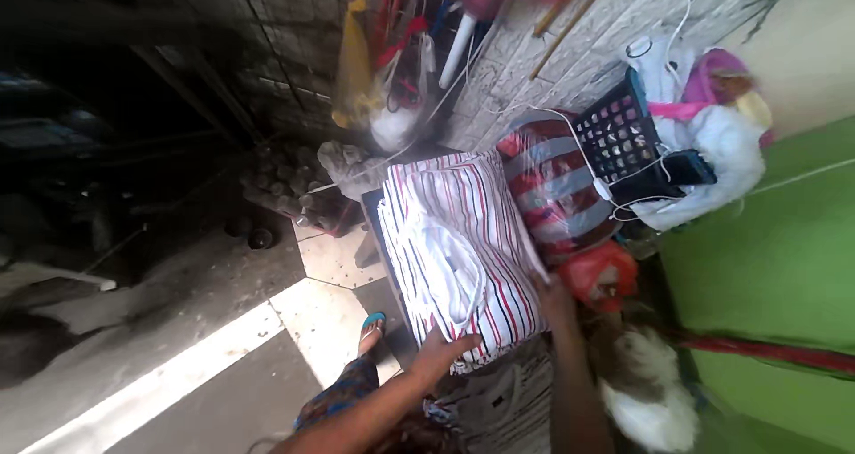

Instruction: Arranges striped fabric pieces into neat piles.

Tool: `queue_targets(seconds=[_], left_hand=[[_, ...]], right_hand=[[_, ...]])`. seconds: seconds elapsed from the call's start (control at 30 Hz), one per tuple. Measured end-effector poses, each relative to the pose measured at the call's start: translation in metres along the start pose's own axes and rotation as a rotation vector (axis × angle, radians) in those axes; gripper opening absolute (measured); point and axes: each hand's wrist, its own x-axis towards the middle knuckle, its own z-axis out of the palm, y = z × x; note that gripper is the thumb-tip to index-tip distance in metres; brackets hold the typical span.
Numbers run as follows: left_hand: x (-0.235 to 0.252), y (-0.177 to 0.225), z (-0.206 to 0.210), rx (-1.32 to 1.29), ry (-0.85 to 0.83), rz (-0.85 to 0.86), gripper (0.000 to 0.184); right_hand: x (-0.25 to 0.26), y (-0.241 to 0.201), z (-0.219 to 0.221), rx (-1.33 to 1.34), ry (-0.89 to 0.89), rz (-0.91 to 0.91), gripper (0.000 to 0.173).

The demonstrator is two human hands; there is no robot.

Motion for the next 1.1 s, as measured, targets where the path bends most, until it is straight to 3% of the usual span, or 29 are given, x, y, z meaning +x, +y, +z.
queue_targets(seconds=[0.17, 0.27, 0.33, 0.43, 0.57, 0.67, 0.77, 0.83, 0.97, 1.03, 1.1], left_hand=[[-0.004, 0.004, -0.003, -0.057, 0.038, -0.014, 0.062], [-0.006, 0.002, -0.006, 0.012, 0.082, -0.039, 0.061], [-0.001, -0.005, -0.014, 0.095, 0.090, -0.024, 0.060], [0.003, -0.004, -0.017, 0.153, 0.073, -0.039, 0.054], [-0.002, 0.007, -0.012, 0.175, 0.087, -0.042, 0.047], [-0.012, 0.015, -0.014, 0.352, 0.115, -0.111, 0.054], [-0.026, 0.023, -0.017, 0.540, 0.111, -0.202, 0.044], [-0.031, 0.024, -0.026, 0.665, 0.001, -0.310, 0.039], [-0.030, 0.018, -0.043, 0.892, -0.415, -0.402, 0.035], [-0.032, 0.010, -0.031, 0.974, -0.551, -0.347, 0.027], [-0.037, 0.006, -0.002, 0.997, -0.684, -0.175, 0.022]], right_hand=[[-0.008, -0.006, -0.005, -0.020, 0.003, -0.001, 0.058], [-0.013, -0.013, -0.020, -0.026, 0.012, 0.001, 0.054], [-0.008, -0.003, -0.006, 0.035, -0.029, 0.039, 0.053], [-0.001, 0.029, 0.019, 0.240, -0.028, 0.062, 0.057], [-0.009, 0.084, 0.014, 0.436, 0.045, 0.034, 0.050], [-0.033, 0.140, 0.004, 0.437, 0.045, 0.145, 0.046], [-0.079, 0.201, 0.005, 0.478, 0.083, 0.297, 0.044], [-0.119, 0.248, 0.021, 0.557, 0.139, 0.437, 0.042], [-0.220, 0.325, 0.062, 0.552, 0.240, 0.818, 0.036], [-0.258, 0.344, 0.079, 0.547, 0.213, 0.972, 0.037], [-0.284, 0.355, 0.101, 0.580, 0.194, 1.028, 0.037]])
